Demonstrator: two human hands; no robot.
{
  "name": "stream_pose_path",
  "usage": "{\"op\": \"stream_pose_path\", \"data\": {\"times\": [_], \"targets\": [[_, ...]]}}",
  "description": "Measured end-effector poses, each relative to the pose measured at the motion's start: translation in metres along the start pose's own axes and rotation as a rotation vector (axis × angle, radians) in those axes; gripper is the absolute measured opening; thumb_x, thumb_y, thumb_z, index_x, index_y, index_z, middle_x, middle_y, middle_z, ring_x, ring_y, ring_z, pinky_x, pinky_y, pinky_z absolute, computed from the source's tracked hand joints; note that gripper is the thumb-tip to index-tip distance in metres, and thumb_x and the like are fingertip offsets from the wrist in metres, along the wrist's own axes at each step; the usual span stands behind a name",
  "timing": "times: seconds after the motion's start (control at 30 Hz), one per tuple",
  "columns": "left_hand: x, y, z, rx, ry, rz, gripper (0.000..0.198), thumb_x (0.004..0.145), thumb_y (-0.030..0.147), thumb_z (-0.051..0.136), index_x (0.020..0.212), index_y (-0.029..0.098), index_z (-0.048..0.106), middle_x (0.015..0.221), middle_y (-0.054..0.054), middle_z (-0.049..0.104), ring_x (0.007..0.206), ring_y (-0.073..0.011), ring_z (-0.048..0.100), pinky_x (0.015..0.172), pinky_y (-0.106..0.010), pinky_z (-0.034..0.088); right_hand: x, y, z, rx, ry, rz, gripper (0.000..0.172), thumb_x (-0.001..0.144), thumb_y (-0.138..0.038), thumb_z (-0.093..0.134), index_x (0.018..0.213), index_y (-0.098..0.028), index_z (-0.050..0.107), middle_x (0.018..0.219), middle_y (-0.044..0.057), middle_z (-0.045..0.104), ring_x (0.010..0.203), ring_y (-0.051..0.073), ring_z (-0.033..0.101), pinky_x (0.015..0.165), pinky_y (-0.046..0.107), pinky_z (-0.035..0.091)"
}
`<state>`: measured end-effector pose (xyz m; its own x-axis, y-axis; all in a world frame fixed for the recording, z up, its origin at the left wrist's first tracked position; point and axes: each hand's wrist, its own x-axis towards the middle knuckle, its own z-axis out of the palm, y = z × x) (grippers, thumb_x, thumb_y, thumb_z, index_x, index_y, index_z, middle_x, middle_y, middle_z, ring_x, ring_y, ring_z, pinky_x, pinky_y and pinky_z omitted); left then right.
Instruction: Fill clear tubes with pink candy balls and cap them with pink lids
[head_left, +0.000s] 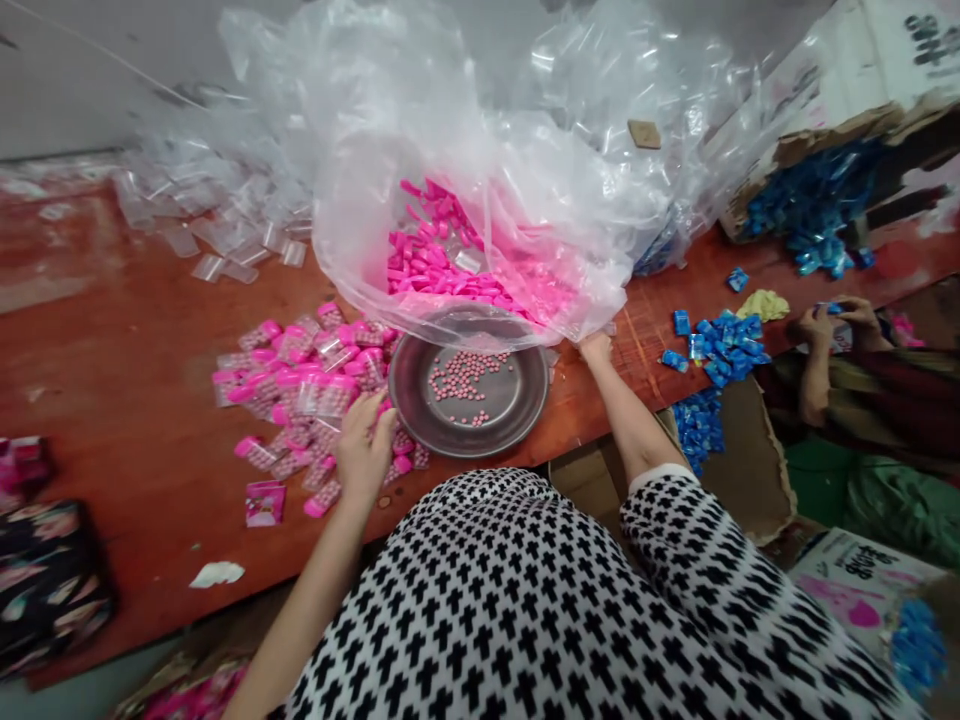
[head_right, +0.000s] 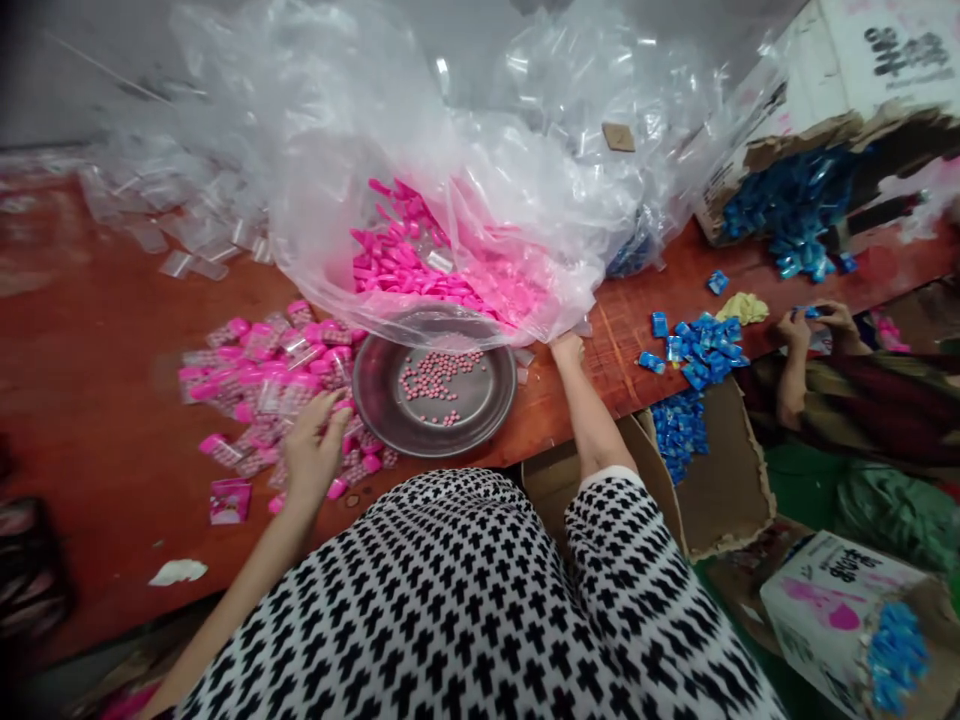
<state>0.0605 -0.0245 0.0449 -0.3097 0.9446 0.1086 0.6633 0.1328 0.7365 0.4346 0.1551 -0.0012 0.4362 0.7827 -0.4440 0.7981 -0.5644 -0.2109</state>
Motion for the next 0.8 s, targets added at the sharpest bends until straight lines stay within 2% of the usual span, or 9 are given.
{"op": "stream_pose_path", "data": {"times": [0.1, 0.23, 0.3, 0.4, 0.47, 0.5, 0.63, 0.7, 0.8], "targets": [[-0.009, 0.009, 0.014, 0.019, -0.092, 0.034, 0.033, 0.087, 0.036, 0.049, 0.111, 0.018, 0.063, 0.112, -0.009, 0.066, 0.116, -0.0237, 0.053, 0.102, -0.043, 0.040, 0.006, 0.001, 0.006, -0.050, 0.023, 0.019, 0.047, 0.085, -0.038, 0.049, 0.117, -0.005, 0.057, 0.112, 0.026, 0.060, 0.105, 0.034, 0.059, 0.086, 0.041, 0.046], [-0.017, 0.001, 0.024, 0.068, -0.155, 0.021, 0.038, 0.086, 0.036, 0.049, 0.119, 0.019, 0.057, 0.127, -0.012, 0.056, 0.126, -0.0254, 0.044, 0.107, -0.046, 0.034, -0.009, 0.017, -0.003, -0.121, 0.039, -0.026, 0.044, 0.079, -0.029, 0.057, 0.114, -0.002, 0.059, 0.110, 0.028, 0.060, 0.108, 0.036, 0.056, 0.091, 0.045, 0.042], [-0.020, -0.006, 0.028, 0.088, -0.162, -0.011, 0.043, 0.085, 0.036, 0.051, 0.124, 0.019, 0.053, 0.137, -0.013, 0.047, 0.131, -0.0266, 0.038, 0.109, -0.047, 0.031, -0.031, 0.024, -0.010, -0.131, 0.126, -0.195, 0.045, 0.079, -0.028, 0.056, 0.117, -0.003, 0.056, 0.112, 0.025, 0.059, 0.109, 0.033, 0.055, 0.093, 0.044, 0.041], [-0.023, -0.017, 0.033, 0.071, -0.183, -0.051, 0.049, 0.084, 0.036, 0.052, 0.129, 0.016, 0.048, 0.143, -0.015, 0.038, 0.134, -0.0284, 0.033, 0.109, -0.047, 0.030, -0.079, 0.022, -0.008, -0.108, 0.223, -0.646, 0.046, 0.082, -0.031, 0.052, 0.123, -0.010, 0.051, 0.118, 0.018, 0.056, 0.109, 0.025, 0.053, 0.090, 0.036, 0.044], [-0.024, -0.022, 0.034, 0.045, -0.202, -0.053, 0.050, 0.084, 0.035, 0.052, 0.130, 0.015, 0.046, 0.145, -0.016, 0.035, 0.134, -0.0287, 0.033, 0.109, -0.047, 0.031, -0.109, 0.006, 0.004, -0.200, 0.099, -0.876, 0.045, 0.081, -0.032, 0.054, 0.123, -0.016, 0.051, 0.118, 0.014, 0.056, 0.102, 0.023, 0.056, 0.081, 0.032, 0.048], [-0.025, -0.024, 0.035, 0.035, -0.213, -0.050, 0.050, 0.085, 0.034, 0.051, 0.131, 0.015, 0.046, 0.145, -0.016, 0.034, 0.134, -0.0285, 0.033, 0.109, -0.047, 0.031, -0.120, -0.005, 0.013, -0.304, 0.023, -0.936, 0.044, 0.081, -0.032, 0.055, 0.122, -0.017, 0.052, 0.116, 0.014, 0.057, 0.098, 0.023, 0.057, 0.077, 0.032, 0.049], [-0.026, -0.028, 0.032, 0.031, -0.271, -0.042, 0.049, 0.085, 0.029, 0.051, 0.131, 0.012, 0.045, 0.147, -0.018, 0.030, 0.135, -0.0277, 0.032, 0.109, -0.045, 0.031, -0.139, -0.049, 0.055, -0.737, -0.164, -0.941, 0.029, 0.084, -0.017, 0.046, 0.107, -0.009, 0.061, 0.107, 0.020, 0.060, 0.097, 0.027, 0.057, 0.076, 0.035, 0.047], [-0.026, -0.028, 0.030, 0.025, -0.286, -0.030, 0.048, 0.085, 0.027, 0.051, 0.130, 0.012, 0.047, 0.147, -0.017, 0.030, 0.135, -0.0274, 0.032, 0.109, -0.044, 0.031, -0.141, -0.065, 0.076, -0.792, -0.195, -0.945, 0.029, 0.085, -0.011, 0.040, 0.102, -0.006, 0.063, 0.107, 0.022, 0.059, 0.101, 0.027, 0.055, 0.078, 0.036, 0.046], [-0.025, -0.029, 0.027, -0.001, -0.280, -0.014, 0.044, 0.084, 0.025, 0.052, 0.127, 0.014, 0.050, 0.146, -0.014, 0.034, 0.134, -0.0264, 0.034, 0.109, -0.043, 0.032, -0.147, -0.083, 0.102, -0.771, -0.205, -0.990, 0.032, 0.085, -0.009, 0.037, 0.106, -0.004, 0.061, 0.109, 0.023, 0.059, 0.105, 0.028, 0.053, 0.079, 0.035, 0.046]]}}
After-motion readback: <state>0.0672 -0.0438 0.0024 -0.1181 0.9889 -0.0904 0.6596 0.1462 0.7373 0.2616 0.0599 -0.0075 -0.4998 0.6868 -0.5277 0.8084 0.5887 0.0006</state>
